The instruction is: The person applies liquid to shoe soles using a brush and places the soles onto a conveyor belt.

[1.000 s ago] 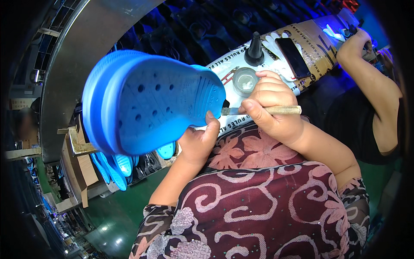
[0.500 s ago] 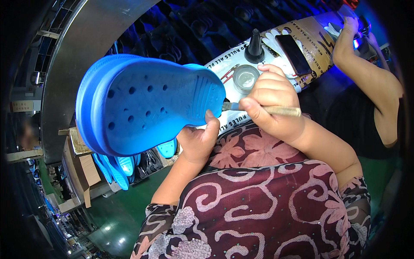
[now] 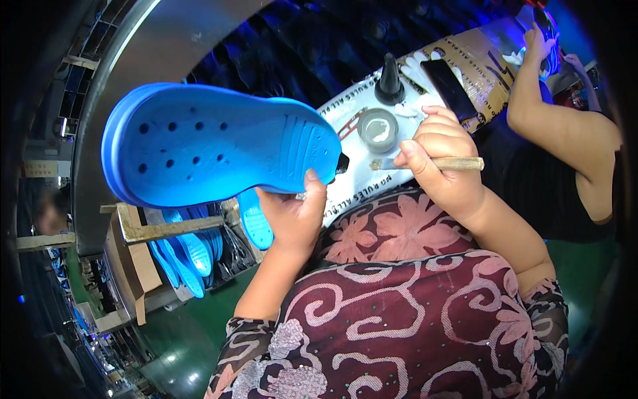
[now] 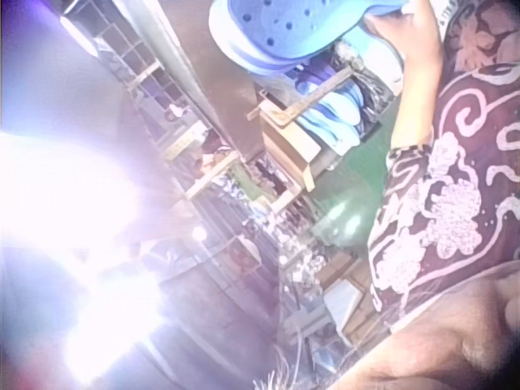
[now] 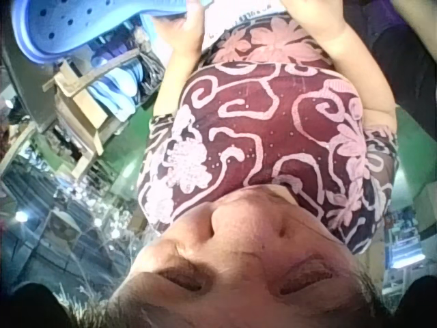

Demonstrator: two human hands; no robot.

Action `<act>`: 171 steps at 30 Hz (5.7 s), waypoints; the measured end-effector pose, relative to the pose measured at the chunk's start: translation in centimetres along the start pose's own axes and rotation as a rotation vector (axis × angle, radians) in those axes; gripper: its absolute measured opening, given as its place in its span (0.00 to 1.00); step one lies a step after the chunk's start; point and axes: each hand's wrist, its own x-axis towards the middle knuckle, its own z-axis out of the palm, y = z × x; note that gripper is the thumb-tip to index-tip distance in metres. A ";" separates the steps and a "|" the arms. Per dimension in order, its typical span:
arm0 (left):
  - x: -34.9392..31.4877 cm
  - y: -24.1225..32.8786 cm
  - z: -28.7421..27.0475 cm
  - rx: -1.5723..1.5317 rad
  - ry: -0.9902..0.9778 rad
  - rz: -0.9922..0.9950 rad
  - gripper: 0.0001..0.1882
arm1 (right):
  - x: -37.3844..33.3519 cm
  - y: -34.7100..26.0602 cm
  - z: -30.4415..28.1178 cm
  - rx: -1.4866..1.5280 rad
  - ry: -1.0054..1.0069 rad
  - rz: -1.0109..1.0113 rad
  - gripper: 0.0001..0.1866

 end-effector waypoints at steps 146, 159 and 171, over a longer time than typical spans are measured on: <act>-2.8 2.3 -1.2 -0.290 -0.109 -0.567 0.21 | -5.2 0.2 -3.3 0.370 0.196 0.426 0.23; -4.9 5.1 -0.6 -0.369 -0.043 -0.648 0.18 | -8.2 2.7 -5.1 0.633 0.323 0.528 0.28; 1.4 11.6 1.5 -0.564 -0.732 -0.814 0.38 | -8.9 6.4 -10.1 0.714 0.452 0.681 0.16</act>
